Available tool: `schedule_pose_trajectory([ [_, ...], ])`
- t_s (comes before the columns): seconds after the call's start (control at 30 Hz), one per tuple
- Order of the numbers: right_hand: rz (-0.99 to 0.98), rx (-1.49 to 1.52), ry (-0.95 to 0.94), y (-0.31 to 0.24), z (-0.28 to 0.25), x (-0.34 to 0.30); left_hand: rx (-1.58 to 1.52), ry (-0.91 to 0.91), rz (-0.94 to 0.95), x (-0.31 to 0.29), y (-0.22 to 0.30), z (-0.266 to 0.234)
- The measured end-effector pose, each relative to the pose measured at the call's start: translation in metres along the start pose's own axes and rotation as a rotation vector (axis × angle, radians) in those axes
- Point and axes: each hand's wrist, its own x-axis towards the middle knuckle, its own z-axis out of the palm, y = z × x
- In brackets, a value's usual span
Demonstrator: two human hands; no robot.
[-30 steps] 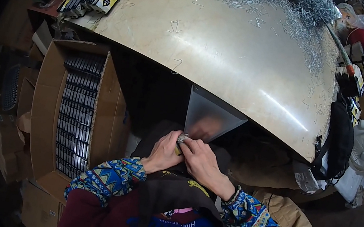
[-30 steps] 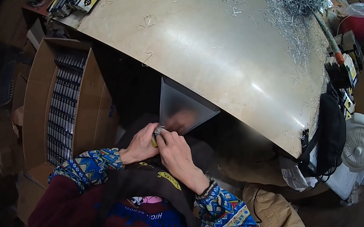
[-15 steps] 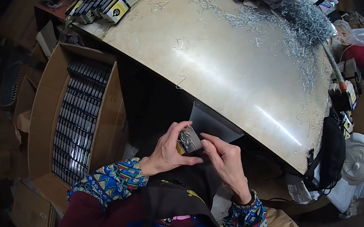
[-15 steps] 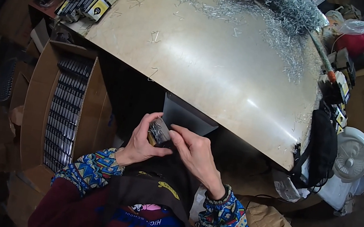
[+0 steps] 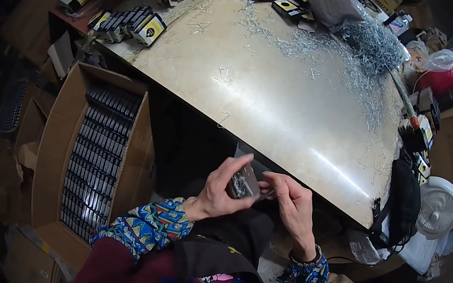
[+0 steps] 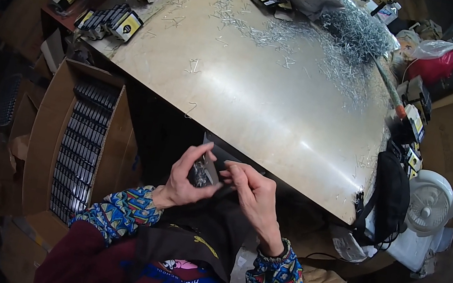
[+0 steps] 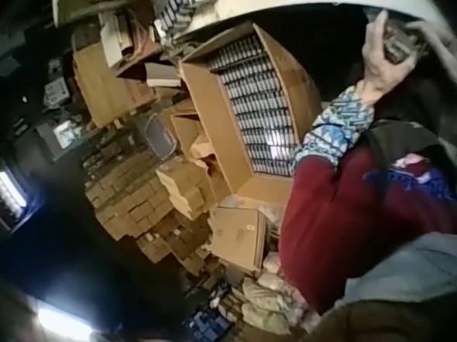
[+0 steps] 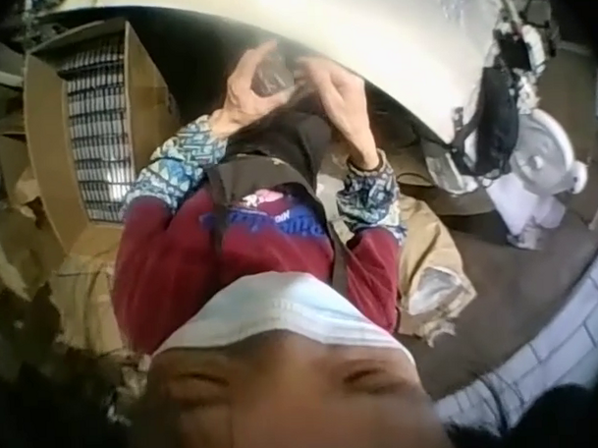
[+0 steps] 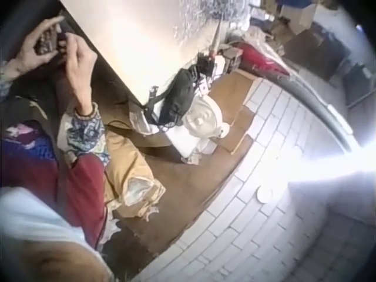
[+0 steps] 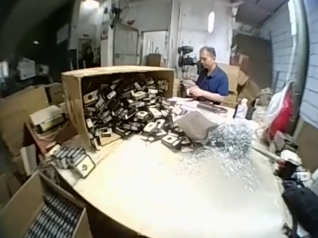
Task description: Packaging small industrial components into boxes and cleaning the workspace with a wire brush.
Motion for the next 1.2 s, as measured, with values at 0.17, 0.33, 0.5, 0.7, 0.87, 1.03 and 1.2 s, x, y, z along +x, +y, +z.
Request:
schedule_pose_trajectory([
  [0.17, -0.232, -0.361, 0.088, -0.008, 0.008, 0.008, 0.130, -0.002, -0.024, 0.010, -0.009, 0.006],
  [0.33, -0.096, -0.418, 0.273, -0.007, -0.009, 0.022, 0.152, -0.047, -0.150, 0.016, -0.003, 0.004],
  [0.5, -0.073, -0.070, 0.221, -0.008, -0.007, 0.019, 0.145, -0.050, -0.254, 0.026, 0.004, 0.003],
  [0.7, -0.364, -0.136, 0.508, 0.002, 0.002, 0.023, 0.149, -0.068, -0.324, 0.032, 0.011, 0.006],
  [0.87, -0.666, -0.580, 0.350, -0.017, 0.003, 0.032, 0.255, -0.057, -0.218, 0.032, 0.007, 0.007],
  [1.03, -0.701, -0.606, 0.429, 0.007, 0.013, 0.044, 0.280, 0.014, -0.165, 0.033, 0.009, 0.012],
  [1.2, -0.471, -0.424, 0.190, 0.005, 0.003, 0.036, 0.302, -0.028, -0.191, 0.032, 0.006, 0.004],
])
